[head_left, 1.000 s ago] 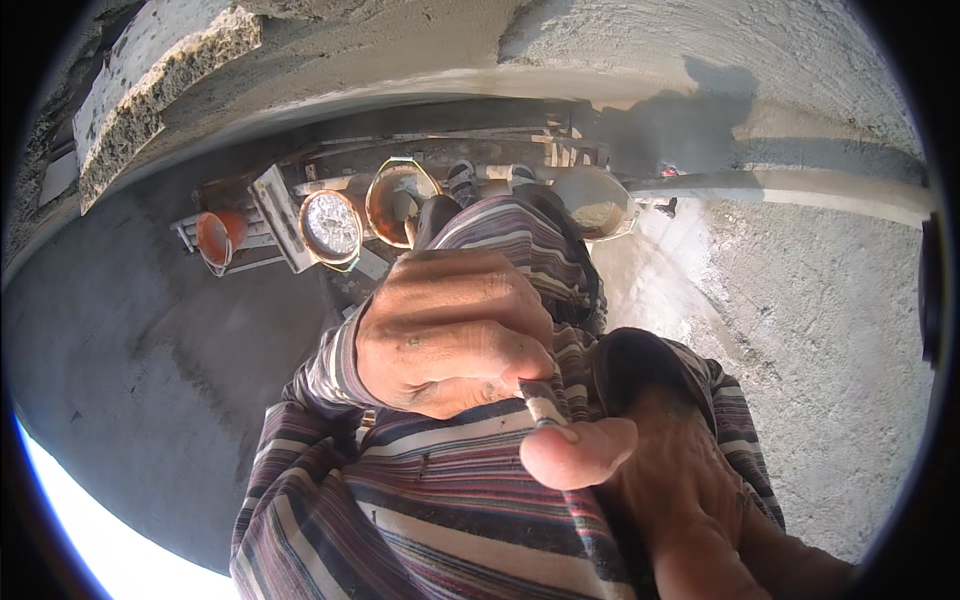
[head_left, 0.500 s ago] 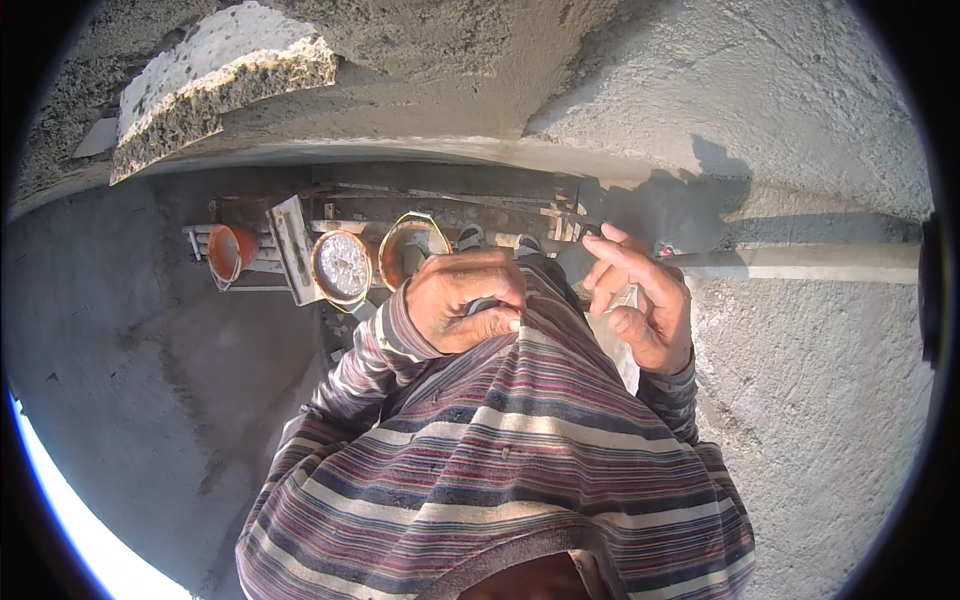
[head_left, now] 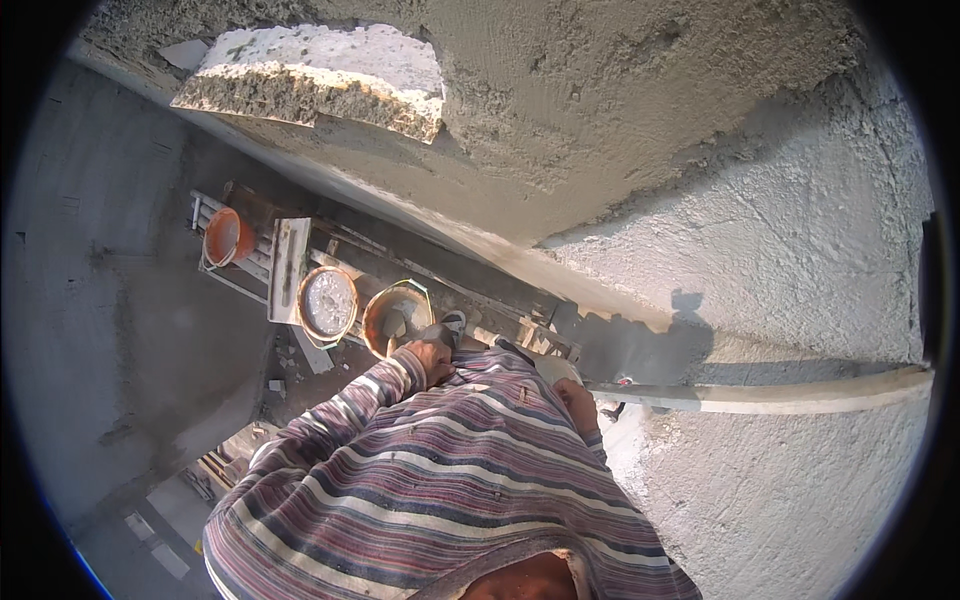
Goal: The person applies mortar to a concrete wall using a trowel and a bucket while standing on a scaffold.
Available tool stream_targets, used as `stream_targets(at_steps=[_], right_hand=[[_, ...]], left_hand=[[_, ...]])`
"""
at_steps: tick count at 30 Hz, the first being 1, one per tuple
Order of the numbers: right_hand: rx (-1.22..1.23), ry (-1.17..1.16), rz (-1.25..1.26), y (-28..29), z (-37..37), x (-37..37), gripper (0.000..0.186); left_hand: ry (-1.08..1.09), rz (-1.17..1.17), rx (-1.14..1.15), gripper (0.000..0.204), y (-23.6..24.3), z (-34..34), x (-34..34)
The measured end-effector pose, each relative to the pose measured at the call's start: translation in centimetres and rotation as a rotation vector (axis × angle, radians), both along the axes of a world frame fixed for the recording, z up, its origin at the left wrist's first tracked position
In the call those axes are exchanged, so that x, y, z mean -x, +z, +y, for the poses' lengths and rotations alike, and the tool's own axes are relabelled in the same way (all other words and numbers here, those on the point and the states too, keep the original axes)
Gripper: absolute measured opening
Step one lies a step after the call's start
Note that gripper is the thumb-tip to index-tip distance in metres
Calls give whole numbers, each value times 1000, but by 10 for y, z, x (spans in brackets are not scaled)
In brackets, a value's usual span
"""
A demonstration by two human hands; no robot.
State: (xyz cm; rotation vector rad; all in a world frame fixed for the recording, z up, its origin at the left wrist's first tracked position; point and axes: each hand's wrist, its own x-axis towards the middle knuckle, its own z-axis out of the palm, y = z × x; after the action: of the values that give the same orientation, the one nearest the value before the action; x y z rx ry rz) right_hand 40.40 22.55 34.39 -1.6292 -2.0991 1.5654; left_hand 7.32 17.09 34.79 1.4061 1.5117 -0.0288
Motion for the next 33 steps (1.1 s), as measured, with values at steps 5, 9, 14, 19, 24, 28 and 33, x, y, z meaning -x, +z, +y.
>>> stream_targets(at_steps=[5,9,14,19,24,28,33], right_hand=[[-225,35,-402,-29,19,14,24],[-177,161,-601,-56,28,31,26],[270,-123,-162,-105,13,-6,32],[139,-173,144,-63,60,-8,47],[-113,146,85,-31,119,39,43],[-121,412,119,-39,102,78,42],[-126,887,-87,-103,84,53,49]], left_hand=[[61,343,-154,23,-38,5,-2],[98,334,-24,30,-114,-13,-14],[271,254,451,45,-154,-6,38],[859,331,339,43,-109,-41,99],[976,184,168,49,-96,-64,127],[921,213,238,51,-131,-88,105],[1022,226,327,40,-162,-130,29]])
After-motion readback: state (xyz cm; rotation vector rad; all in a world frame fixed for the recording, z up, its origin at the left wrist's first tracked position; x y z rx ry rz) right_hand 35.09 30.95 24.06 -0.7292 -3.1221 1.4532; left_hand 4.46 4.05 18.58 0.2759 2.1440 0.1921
